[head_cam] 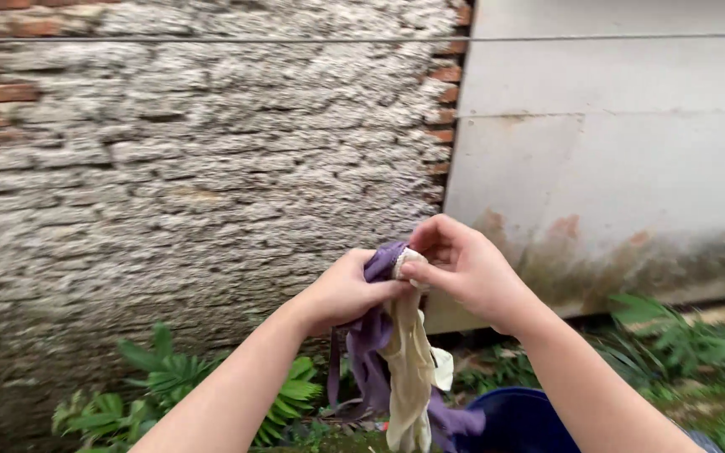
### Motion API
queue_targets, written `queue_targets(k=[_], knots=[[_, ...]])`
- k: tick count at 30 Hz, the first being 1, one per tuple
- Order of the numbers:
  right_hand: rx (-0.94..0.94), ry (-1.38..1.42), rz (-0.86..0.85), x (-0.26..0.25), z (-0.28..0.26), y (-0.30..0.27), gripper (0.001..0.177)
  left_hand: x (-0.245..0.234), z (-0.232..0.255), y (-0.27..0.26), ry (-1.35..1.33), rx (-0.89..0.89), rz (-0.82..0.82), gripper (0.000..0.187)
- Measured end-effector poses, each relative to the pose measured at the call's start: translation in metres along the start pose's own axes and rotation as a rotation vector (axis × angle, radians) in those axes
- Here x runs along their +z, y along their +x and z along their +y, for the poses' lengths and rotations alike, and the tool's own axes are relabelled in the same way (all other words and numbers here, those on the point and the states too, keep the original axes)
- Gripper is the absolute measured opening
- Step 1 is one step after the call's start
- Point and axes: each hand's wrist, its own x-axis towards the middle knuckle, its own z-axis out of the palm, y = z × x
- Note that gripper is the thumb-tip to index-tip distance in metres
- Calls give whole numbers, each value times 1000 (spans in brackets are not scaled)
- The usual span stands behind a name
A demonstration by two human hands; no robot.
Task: Hanging wet laundry items onto a multi-arm circular drying rack and a clothesline in an outdoor area.
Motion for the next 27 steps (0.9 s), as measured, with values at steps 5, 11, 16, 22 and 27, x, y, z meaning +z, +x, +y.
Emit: queue_targets(k=[5,11,16,22,27], knots=[[-173,-356,-274,47,40,1,61,-52,2,-49,2,-27,274,26],[-43,-634,-547,121,65,33,29,-114,-13,-135,37,-78,535,23],[-271,-617,-491,202,24,55,47,-156,-42,-213,69,-160,747,22],[-102,14,-685,322,-2,70,19,-192,-60,-309,100,-243,1013,23],[-23,318,-921,421,-16,88,19,-225,-87,-388,177,-266,1200,22]])
